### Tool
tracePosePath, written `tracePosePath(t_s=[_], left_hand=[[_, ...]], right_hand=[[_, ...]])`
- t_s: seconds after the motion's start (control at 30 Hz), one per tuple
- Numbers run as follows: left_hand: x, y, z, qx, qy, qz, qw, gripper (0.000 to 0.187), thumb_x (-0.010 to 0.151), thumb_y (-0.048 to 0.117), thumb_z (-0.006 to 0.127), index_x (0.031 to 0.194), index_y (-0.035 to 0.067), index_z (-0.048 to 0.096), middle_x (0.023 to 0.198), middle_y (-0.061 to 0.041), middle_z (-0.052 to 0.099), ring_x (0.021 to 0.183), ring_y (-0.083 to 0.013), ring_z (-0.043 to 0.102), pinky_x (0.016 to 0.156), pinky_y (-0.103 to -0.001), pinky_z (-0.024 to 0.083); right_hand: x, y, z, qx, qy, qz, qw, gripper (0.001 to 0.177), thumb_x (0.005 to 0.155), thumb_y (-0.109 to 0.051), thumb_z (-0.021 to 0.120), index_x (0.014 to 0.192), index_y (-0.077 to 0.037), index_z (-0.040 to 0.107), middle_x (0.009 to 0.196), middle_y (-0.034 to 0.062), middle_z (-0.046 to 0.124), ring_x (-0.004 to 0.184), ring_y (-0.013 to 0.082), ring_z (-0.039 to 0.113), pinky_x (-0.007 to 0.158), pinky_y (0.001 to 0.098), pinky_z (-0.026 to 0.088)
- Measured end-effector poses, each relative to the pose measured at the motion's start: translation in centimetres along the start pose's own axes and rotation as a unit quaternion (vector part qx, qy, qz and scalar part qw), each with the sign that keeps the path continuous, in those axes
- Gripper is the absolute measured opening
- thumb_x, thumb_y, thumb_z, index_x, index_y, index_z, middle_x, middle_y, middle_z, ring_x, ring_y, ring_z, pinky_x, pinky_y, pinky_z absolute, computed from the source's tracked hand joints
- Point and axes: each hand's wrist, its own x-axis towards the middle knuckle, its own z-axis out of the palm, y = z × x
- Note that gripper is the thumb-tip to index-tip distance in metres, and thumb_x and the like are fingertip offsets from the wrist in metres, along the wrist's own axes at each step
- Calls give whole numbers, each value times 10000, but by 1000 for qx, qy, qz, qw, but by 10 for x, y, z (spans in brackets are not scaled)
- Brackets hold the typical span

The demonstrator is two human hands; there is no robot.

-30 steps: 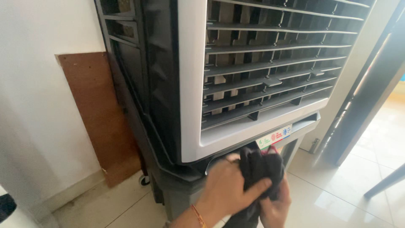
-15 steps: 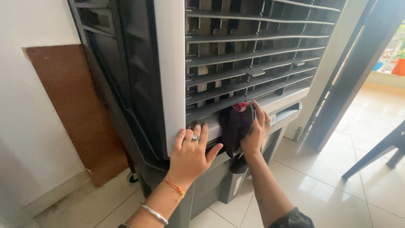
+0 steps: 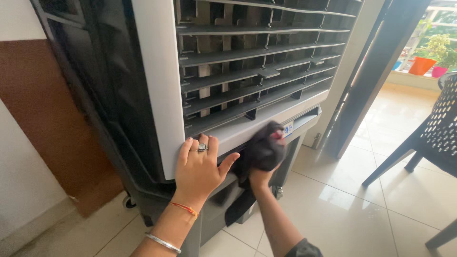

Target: The person wipes down the exterior and the vents of a portable air cooler using a black cloth by hand.

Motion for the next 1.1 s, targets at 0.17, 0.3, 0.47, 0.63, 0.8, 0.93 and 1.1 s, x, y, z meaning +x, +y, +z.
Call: tracePosePath(t_s=[0.17,0.3,0.47,0.63,0.8,0.93,1.1], left_hand=[[-8,3,12,58,25,-6,998,645,1041,668,326,1036,132,684,1007,19,712,831,-158,623,990,-304,400],[-19,10,23,125,63,-27,990,678,1034,684,295,1151,157,705,1126,53,711,978,-140,637,997,-306,333],[-29,12,28,157,68,-28,985,713,1039,686,255,1237,184,721,1218,74,706,1115,-113,619,1003,-324,278],[-30,11,32,167,66,-23,983,737,1043,688,233,1247,178,725,1221,75,712,1119,-106,600,1022,-341,237],[-30,13,36,164,76,-30,983,760,1037,702,214,1248,179,724,1227,72,717,1125,-112,598,1085,-357,182],[-32,13,39,151,83,-27,985,771,1040,712,221,1245,165,725,1214,59,724,1124,-125,597,1099,-363,175],[-33,14,41,158,81,-30,984,772,1048,710,216,1252,162,720,1231,54,719,1137,-121,587,1094,-365,177]], right_hand=[[11,26,-4,50,-9,19,999,292,947,-121,605,1218,-13,602,1204,122,601,1138,249,542,962,432,416],[-54,-6,27,105,-114,56,986,161,963,-22,546,1073,8,660,1064,151,627,977,252,587,818,428,488],[-86,17,36,132,-278,273,912,110,962,-44,557,1035,-9,631,906,165,649,826,264,631,716,415,509],[1,57,19,54,-26,42,997,117,935,36,493,971,-16,592,913,134,634,830,232,623,727,346,506],[120,82,-13,52,132,-116,983,178,921,100,433,887,-27,553,891,100,622,800,200,614,713,287,501],[134,76,-14,82,116,-76,987,133,936,43,470,923,-34,577,915,93,642,822,196,630,735,299,514],[57,38,13,108,57,-15,992,94,956,-28,515,968,-43,607,945,84,667,850,192,649,762,314,529]])
